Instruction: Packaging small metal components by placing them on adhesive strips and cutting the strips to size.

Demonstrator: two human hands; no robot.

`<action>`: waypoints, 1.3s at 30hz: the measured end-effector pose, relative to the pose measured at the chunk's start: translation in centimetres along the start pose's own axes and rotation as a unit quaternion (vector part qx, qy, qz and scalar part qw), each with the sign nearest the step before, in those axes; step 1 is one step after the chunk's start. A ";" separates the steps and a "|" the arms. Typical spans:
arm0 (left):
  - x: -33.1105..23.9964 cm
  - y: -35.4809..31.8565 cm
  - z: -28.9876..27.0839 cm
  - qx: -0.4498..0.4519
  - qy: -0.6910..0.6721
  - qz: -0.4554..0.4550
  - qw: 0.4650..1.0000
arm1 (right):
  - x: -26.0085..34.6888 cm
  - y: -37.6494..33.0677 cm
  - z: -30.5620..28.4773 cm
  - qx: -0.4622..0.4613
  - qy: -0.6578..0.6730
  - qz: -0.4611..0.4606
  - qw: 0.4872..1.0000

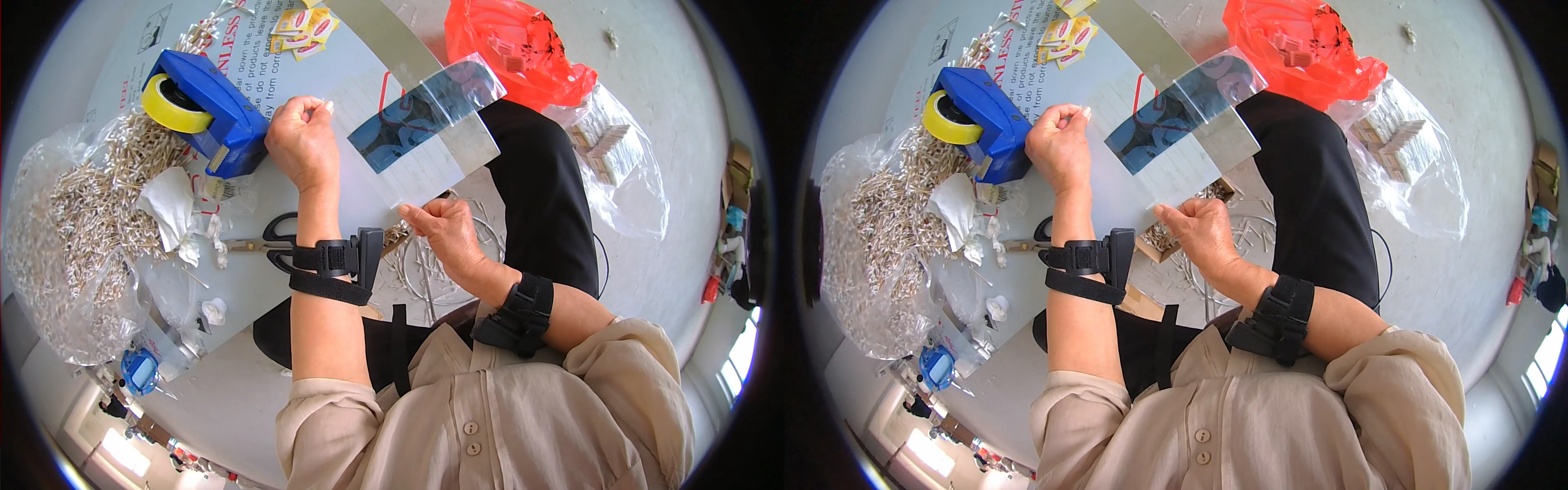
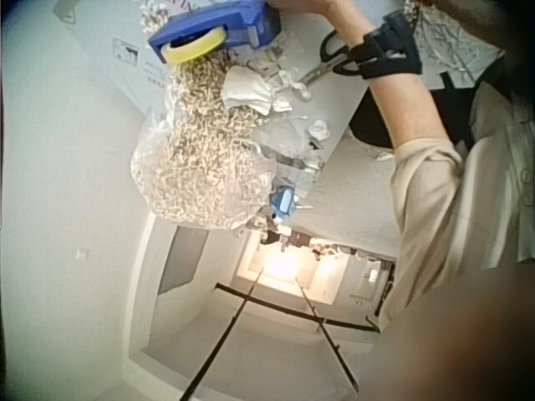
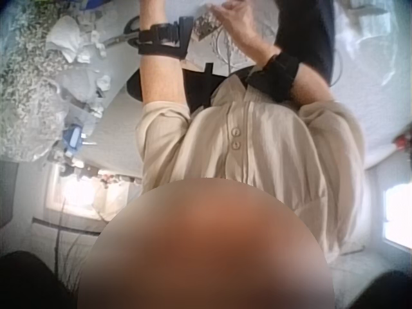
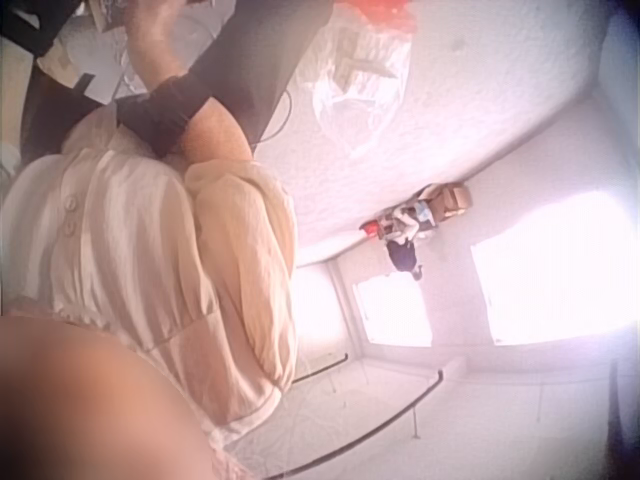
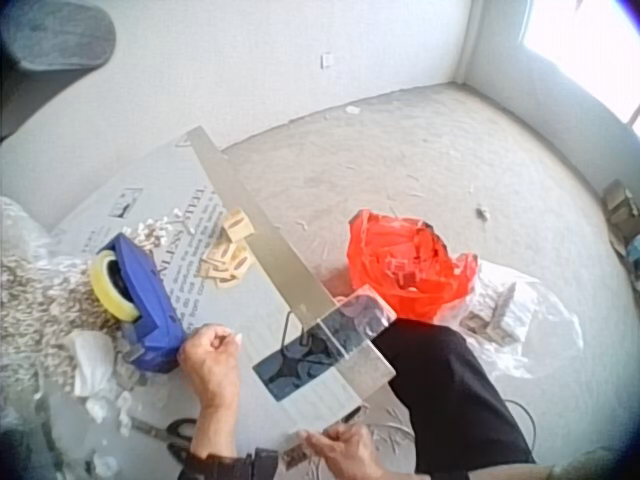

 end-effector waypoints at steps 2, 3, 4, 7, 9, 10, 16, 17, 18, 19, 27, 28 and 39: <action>0.0 0.1 -0.1 0.006 0.006 -0.004 1.000 | 0.0 0.0 0.0 -0.005 -0.008 0.000 1.000; 0.0 0.2 -0.1 0.011 0.005 -0.010 1.000 | 0.1 -0.1 0.1 -0.005 -0.008 0.000 1.000; 0.0 0.2 -0.1 0.016 0.004 -0.016 1.000 | 0.3 -0.2 0.1 -0.004 -0.010 0.005 1.000; -0.3 0.3 -0.2 0.025 0.006 -0.024 0.999 | 0.2 -0.1 0.1 -0.006 -0.009 0.008 1.000; -0.6 0.3 -0.3 0.030 0.006 -0.027 0.999 | 0.2 -0.1 0.0 -0.010 -0.005 0.005 1.000; -0.5 0.3 -0.4 0.033 0.007 -0.030 0.999 | 0.3 -0.1 0.0 -0.009 0.001 0.011 1.000; -0.2 1.1 -0.4 0.023 0.061 -0.010 0.998 | 0.3 -0.2 0.1 -0.006 0.009 0.015 1.000; -0.3 1.1 -0.4 0.022 0.061 -0.010 0.998 | 0.4 -0.2 0.1 -0.010 0.006 0.020 1.000; -0.6 1.2 -0.4 0.019 0.092 -0.010 0.996 | 0.3 -0.1 0.1 -0.010 0.006 0.020 1.000; -0.7 1.2 -0.4 0.014 0.124 -0.009 0.992 | 0.1 0.0 0.2 -0.010 0.014 0.012 1.000; 0.4 -1.2 -1.9 0.041 0.085 0.089 0.992 | -0.2 0.0 0.0 0.003 0.023 0.000 1.000; 0.1 -1.7 -2.2 0.069 0.097 0.141 0.983 | -0.3 0.0 0.0 0.007 0.027 -0.001 1.000; -1.8 -3.1 -3.7 0.143 0.294 0.323 0.888 | 0.7 -0.7 0.0 0.006 0.005 -0.002 1.000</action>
Point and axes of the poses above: each hand's wrist, its own y-axis towards the middle knuckle, its own z-axis out of the palm, x = y × z, the point moved 3 cm from there along y, towards the middle knuckle, and after that the axes turned 7 degrees about y, right-handed, at the moved point
